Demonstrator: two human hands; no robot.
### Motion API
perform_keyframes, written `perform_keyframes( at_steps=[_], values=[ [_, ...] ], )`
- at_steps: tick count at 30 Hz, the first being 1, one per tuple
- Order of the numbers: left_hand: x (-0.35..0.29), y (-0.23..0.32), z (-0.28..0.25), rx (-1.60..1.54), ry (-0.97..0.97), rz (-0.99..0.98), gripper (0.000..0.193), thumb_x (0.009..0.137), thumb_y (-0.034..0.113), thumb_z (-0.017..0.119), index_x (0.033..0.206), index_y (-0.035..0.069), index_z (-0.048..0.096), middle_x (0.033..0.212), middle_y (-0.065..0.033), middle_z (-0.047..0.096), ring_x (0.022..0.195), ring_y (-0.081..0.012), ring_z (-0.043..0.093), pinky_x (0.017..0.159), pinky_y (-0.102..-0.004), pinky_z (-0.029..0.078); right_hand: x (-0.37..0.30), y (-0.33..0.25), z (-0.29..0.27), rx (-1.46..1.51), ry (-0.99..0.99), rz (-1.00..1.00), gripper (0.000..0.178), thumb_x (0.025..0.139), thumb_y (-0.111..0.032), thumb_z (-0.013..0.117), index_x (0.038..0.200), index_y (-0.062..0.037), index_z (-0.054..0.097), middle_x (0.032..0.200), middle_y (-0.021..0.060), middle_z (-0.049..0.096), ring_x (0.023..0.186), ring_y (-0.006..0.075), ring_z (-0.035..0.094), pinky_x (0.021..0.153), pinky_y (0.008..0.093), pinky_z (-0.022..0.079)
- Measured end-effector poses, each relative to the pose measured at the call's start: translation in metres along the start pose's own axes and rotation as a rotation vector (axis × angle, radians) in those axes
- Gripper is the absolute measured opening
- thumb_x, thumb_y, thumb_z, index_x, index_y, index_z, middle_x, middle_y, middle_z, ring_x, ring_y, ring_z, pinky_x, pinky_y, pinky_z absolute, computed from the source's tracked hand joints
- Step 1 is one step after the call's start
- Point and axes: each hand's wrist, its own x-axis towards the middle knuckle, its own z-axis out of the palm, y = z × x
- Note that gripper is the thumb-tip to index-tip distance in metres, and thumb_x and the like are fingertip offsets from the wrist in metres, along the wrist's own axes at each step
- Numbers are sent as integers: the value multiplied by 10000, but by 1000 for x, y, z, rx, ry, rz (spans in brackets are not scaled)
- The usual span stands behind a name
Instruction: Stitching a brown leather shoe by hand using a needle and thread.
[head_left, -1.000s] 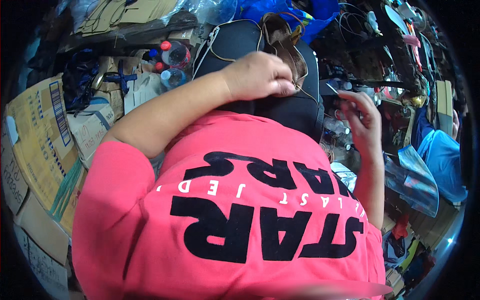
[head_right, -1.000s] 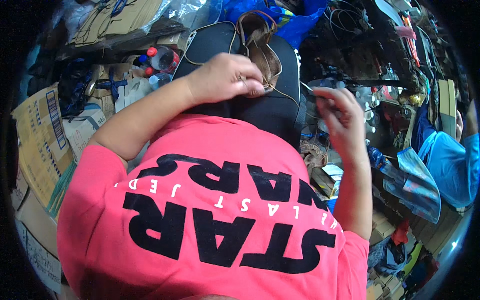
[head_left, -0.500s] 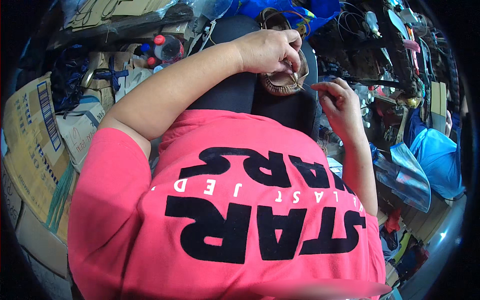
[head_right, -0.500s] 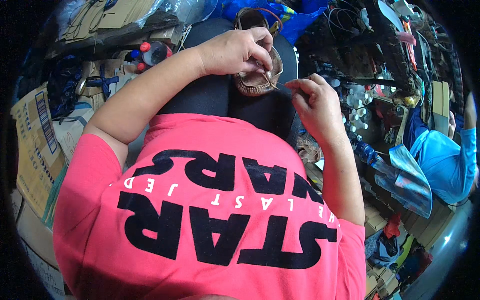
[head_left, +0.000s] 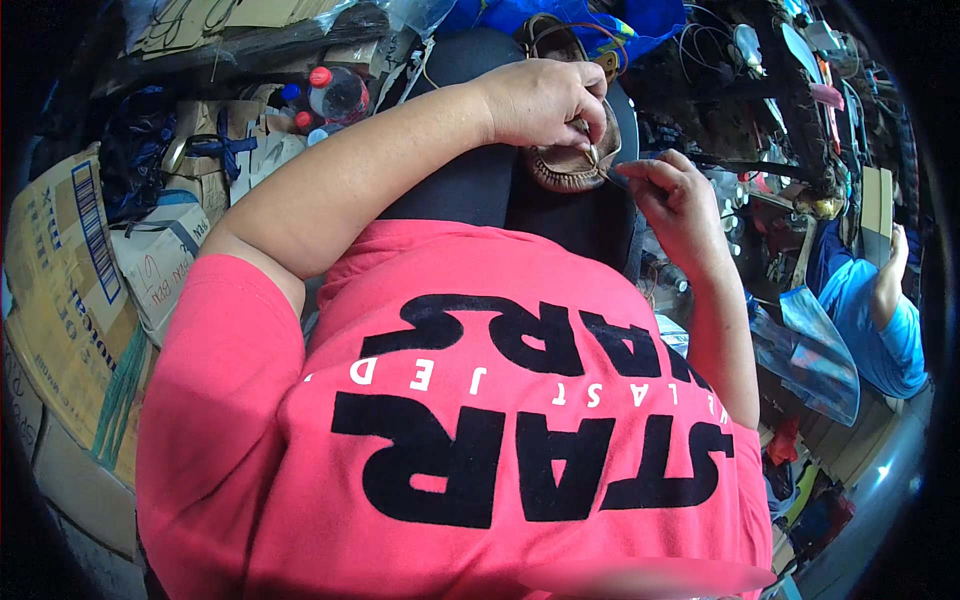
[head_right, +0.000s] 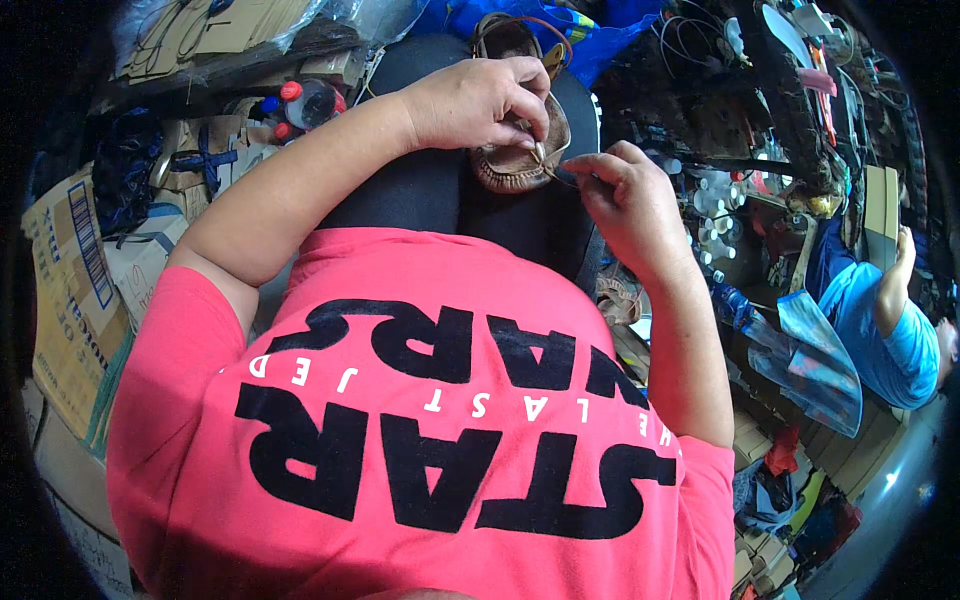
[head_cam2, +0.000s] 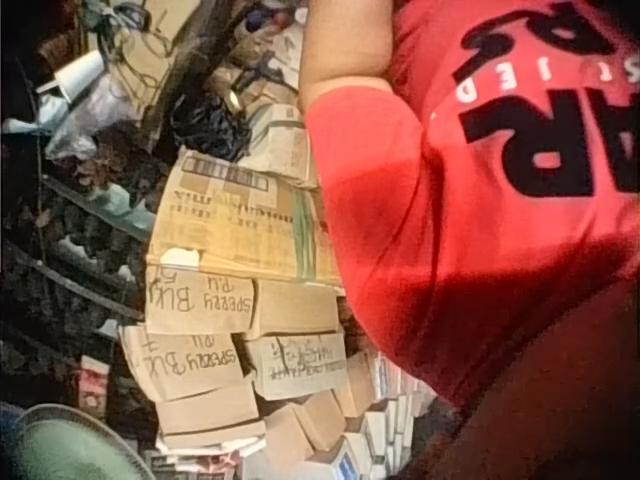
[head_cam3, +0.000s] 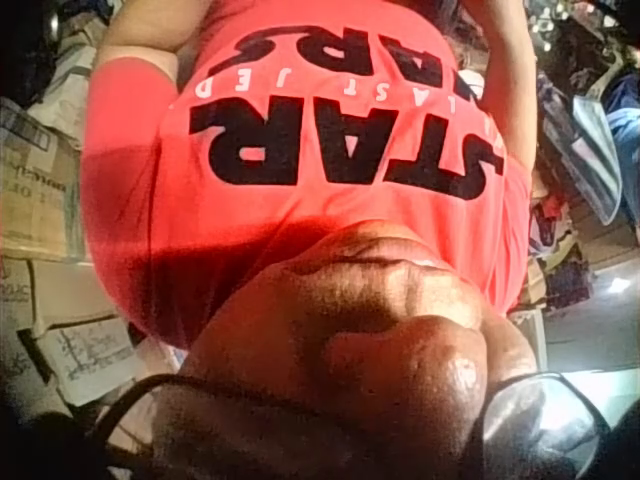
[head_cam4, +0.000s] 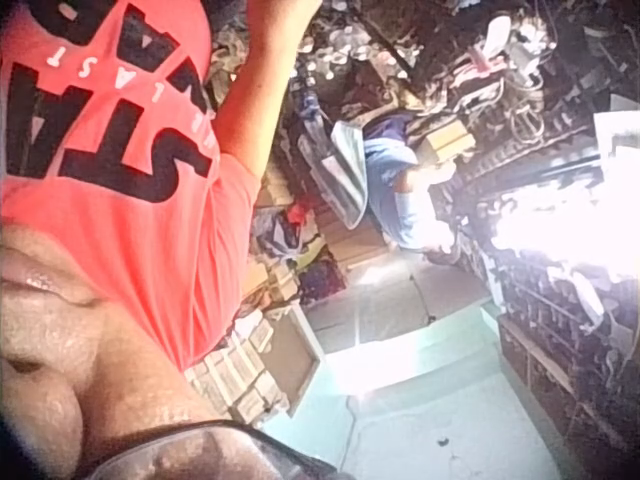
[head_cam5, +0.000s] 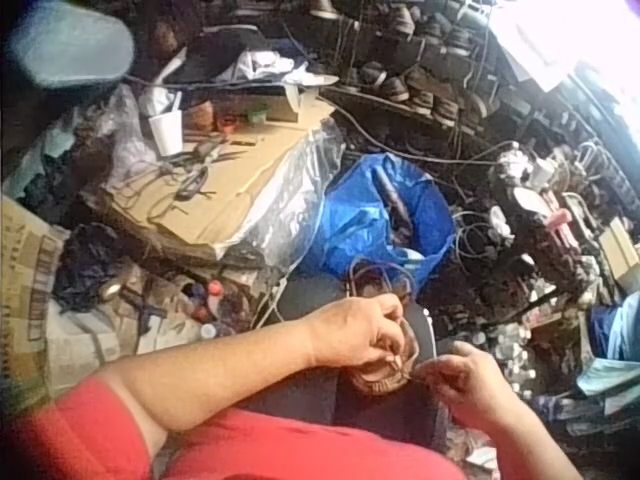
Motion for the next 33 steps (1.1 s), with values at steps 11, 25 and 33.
perform_keyframes(
  at_steps=[11, 25, 33],
  values=[
    [9, 4, 3, -47, -43, -18, 146, 706, 171, 764, 845, 153, 722, 1000, -59, 562, 931, -251, 599, 811, -339, 490, 10, 21, -11, 265, -173, 164, 200, 834, 5, 604, 993, -61, 704, 791, 46, 503, 731, 128, 548, 665, 263, 452],
    [10, 3, 3, -60, -49, -41, 155, 705, 186, 768, 848, 149, 720, 1001, -60, 565, 940, -252, 600, 823, -338, 488, 16, 25, -11, 54, -195, 47, 218, 842, 5, 602, 1008, -83, 712, 794, 43, 519, 728, 127, 553, 666, 263, 457],
    [10, 3, 2, -48, -44, -37, 144, 707, 189, 766, 841, 154, 722, 1012, -64, 572, 948, -255, 601, 831, -339, 489, 14, 55, 1, 522, -255, 115, 209, 873, -31, 620, 1063, -63, 701, 895, 5, 565, 903, 105, 541, 847, 234, 424]
  ],
)
